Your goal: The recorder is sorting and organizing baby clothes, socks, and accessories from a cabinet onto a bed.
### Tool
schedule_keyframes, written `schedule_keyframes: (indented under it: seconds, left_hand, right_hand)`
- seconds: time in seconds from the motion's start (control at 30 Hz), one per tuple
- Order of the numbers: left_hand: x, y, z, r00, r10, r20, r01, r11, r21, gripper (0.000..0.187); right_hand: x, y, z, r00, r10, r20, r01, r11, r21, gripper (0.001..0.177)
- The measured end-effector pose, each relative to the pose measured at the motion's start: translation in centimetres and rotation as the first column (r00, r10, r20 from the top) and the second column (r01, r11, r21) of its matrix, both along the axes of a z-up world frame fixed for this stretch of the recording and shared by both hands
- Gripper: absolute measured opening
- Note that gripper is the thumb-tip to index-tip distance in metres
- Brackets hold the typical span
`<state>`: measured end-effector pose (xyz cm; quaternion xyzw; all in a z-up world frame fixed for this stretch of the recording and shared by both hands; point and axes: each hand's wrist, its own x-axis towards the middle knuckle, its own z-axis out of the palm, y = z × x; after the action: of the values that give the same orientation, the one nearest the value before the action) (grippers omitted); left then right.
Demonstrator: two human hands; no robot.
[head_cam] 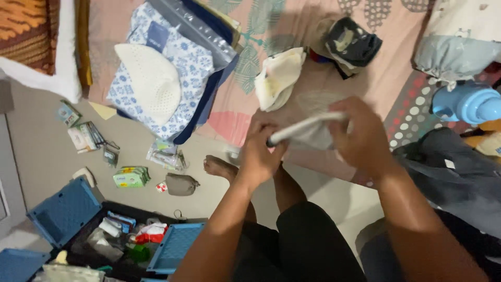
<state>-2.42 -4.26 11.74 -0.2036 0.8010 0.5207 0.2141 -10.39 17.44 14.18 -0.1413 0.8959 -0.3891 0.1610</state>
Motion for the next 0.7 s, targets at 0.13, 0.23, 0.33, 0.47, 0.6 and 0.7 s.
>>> schedule_keyframes:
  seconds: [0.13, 0.23, 0.33, 0.47, 0.6, 0.7]
  left_hand:
    - [1.2, -0.7, -7.3, 0.940, 0.325, 0.101, -0.340, 0.901, 0.270, 0.031]
    - [0.0, -0.1, -13.1, 0.824, 0.488, -0.287, -0.503, 0.864, 0.024, 0.057]
    - [-1.6, -1.2, -14.3, 0.854, 0.520, -0.012, -0.520, 0.854, -0.004, 0.056]
    - [1.2, -4.0, -14.3, 0.874, 0.486, 0.008, -0.486, 0.874, -0.005, 0.051]
    - [8.7, -8.2, -13.2, 0.875, 0.469, 0.118, -0.482, 0.867, 0.129, 0.051]
    - [15.5, -12.8, -13.2, 0.853, 0.463, 0.241, -0.510, 0.837, 0.198, 0.046]
  right_hand:
    - [-2.9, -3.6, -2.7, 0.984, -0.118, -0.135, 0.132, 0.987, 0.095, 0.025]
    - [-3.9, -8.0, -4.6, 0.941, 0.010, -0.337, 0.006, 0.999, 0.047, 0.030]
    - [-2.8, -12.0, -9.4, 0.936, 0.242, -0.256, -0.195, 0.961, 0.194, 0.033]
    - [-1.3, -13.9, -13.1, 0.907, 0.344, -0.245, -0.262, 0.913, 0.312, 0.040]
    - [-0.1, -13.7, -13.8, 0.882, 0.370, -0.292, -0.264, 0.901, 0.345, 0.040]
    - [-0.2, -12.1, -15.4, 0.839, 0.418, -0.349, -0.283, 0.882, 0.376, 0.039]
